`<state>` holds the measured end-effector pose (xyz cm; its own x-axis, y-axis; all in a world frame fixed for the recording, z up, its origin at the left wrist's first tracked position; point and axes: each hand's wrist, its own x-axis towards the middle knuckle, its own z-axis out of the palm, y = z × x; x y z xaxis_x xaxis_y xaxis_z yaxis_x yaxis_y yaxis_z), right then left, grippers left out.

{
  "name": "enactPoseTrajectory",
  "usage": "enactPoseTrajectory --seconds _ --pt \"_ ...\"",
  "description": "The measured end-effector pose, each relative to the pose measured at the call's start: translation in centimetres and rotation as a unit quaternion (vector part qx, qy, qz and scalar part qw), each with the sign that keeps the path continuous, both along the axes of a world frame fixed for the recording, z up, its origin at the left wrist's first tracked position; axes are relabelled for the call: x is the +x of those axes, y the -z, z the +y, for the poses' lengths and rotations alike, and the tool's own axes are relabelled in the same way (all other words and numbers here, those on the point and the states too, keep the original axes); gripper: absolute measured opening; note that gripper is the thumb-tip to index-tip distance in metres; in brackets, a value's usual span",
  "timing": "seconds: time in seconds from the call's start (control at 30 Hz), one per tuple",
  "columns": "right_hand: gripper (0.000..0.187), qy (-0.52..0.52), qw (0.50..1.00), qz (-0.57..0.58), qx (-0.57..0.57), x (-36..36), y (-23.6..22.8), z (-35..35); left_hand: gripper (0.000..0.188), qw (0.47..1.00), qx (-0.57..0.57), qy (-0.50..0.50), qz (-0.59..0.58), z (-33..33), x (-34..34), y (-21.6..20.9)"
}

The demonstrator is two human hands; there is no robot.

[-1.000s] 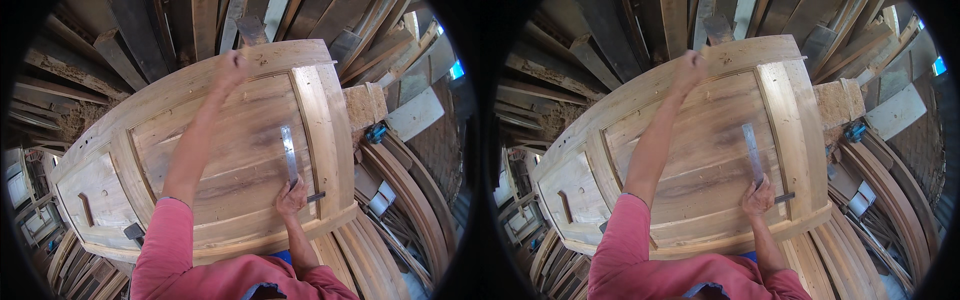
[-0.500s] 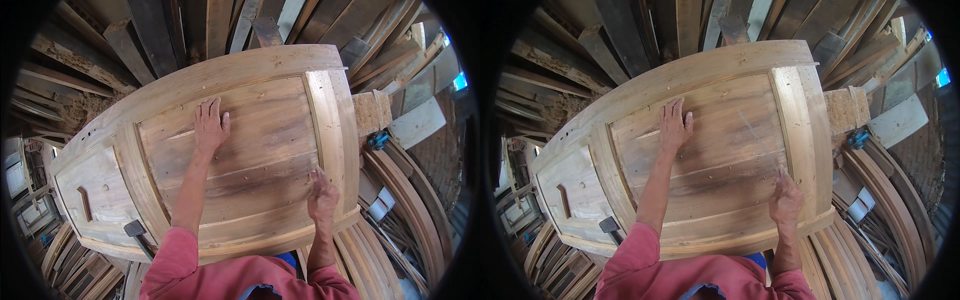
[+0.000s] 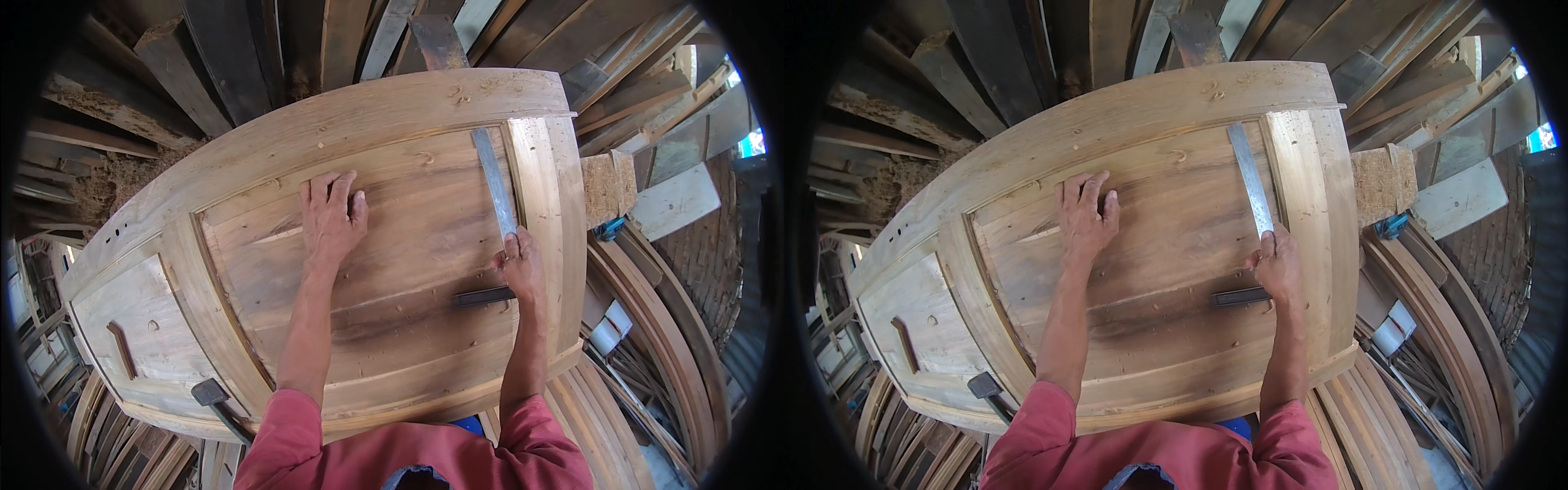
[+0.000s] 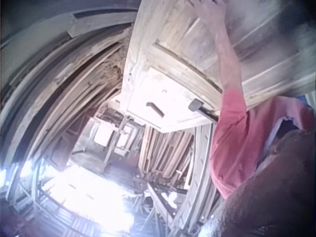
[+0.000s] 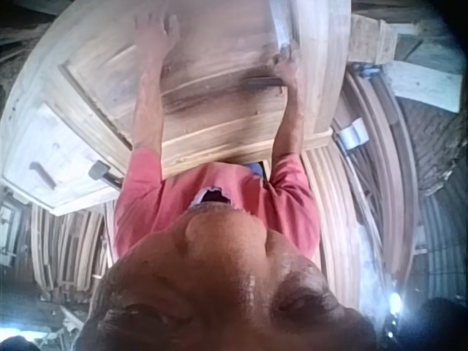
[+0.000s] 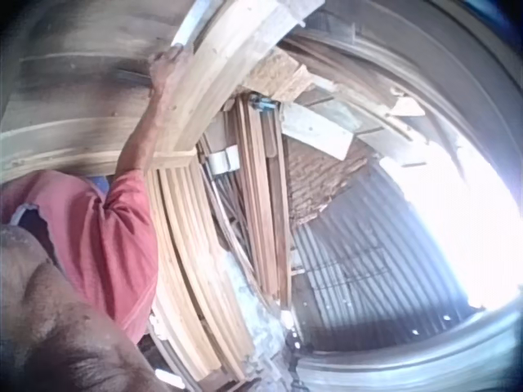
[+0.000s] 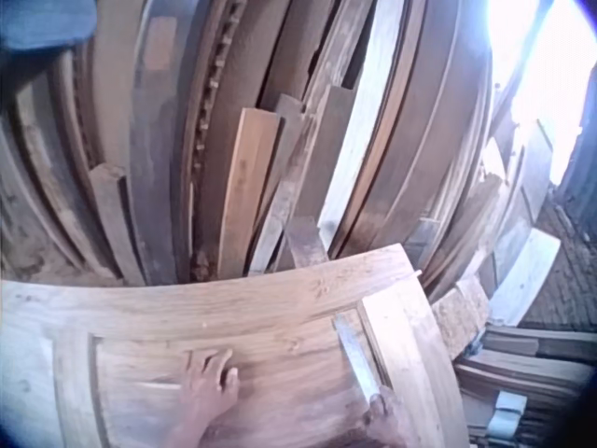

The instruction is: The person measures the wooden door frame using a square, then uses a hammer and a block of wood to adjust the fit of the door panel.

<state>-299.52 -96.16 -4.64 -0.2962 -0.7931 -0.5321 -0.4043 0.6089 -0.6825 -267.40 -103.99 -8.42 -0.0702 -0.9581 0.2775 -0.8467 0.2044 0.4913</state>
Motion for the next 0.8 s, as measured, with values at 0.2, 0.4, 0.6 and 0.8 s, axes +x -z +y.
enactPoseTrajectory --seconds 0.2,0.4,0.6,0.8 --pt "0.026 -0.006 0.999 0.017 0.042 0.4 -1.9 -1.7 0.034 1.0 0.012 -0.002 0.008 -0.1 -0.2 -0.1" --pt "0.028 -0.003 0.998 0.023 0.057 0.8 -2.3 -2.2 0.036 1.0 -0.001 0.007 -0.005 -0.2 -0.1 0.0" --pt "0.029 -0.015 0.997 0.032 0.064 0.3 -2.1 -2.1 0.038 1.0 -0.002 0.006 -0.002 -0.2 -0.1 0.1" --pt "0.028 -0.035 0.997 0.048 0.057 0.1 -2.8 -2.1 0.036 1.0 -0.018 0.009 -0.014 -0.2 -0.2 0.1"
